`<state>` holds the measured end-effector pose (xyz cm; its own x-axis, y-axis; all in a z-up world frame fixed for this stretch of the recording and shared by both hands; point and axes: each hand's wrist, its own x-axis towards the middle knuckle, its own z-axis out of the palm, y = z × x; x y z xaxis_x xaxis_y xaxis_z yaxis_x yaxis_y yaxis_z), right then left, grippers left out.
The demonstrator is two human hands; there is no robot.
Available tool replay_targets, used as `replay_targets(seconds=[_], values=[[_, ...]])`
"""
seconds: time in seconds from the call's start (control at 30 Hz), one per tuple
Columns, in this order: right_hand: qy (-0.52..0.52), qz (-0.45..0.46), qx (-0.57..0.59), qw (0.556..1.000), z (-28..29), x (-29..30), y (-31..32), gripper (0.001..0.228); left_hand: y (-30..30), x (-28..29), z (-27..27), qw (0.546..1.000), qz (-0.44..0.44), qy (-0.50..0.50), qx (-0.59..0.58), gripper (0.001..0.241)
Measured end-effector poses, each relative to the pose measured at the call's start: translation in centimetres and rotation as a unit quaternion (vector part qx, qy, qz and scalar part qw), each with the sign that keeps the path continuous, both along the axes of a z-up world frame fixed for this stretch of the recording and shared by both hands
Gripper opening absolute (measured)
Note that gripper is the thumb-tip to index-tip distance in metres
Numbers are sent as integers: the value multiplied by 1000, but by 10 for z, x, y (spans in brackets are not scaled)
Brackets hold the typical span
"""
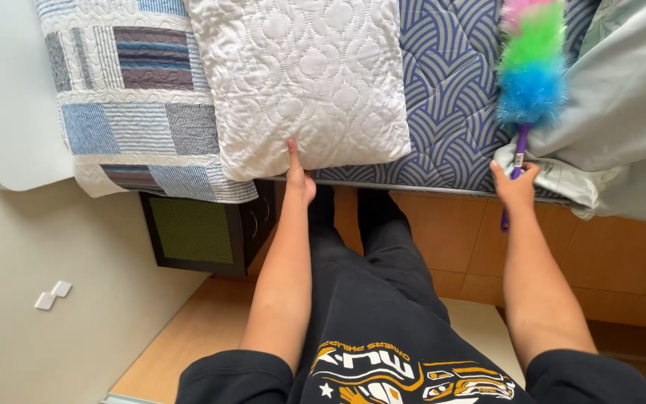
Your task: The person uses a rainbow-colored feather duster to sweep the surface of two pillows on a bed. They then remove the pillowcase from one of the pillows by hand, revealing the white pillow inside, and continue to dust the exposed pillow.
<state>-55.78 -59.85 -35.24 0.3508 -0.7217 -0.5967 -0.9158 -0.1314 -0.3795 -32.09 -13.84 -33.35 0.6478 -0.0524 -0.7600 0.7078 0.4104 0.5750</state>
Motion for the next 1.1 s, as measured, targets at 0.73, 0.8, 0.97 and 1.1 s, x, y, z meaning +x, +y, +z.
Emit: replay_targets(seconds=[0.73, 0.8, 0.97, 1.1], values=[[-445, -48, 84, 890, 186, 148, 238, 38, 55, 14, 129, 994, -26, -34, -98, 85], [-260, 76, 89, 958, 133, 133, 251, 44, 72, 6, 128, 994, -52, -26, -92, 88], [-4, 130, 43, 991, 201, 139, 264, 60, 137, -11, 89, 962, -224, 79, 131, 87], [-139, -36, 63, 988, 303, 150, 264, 48, 210, -2, 82, 966, -79, 48, 242, 87]])
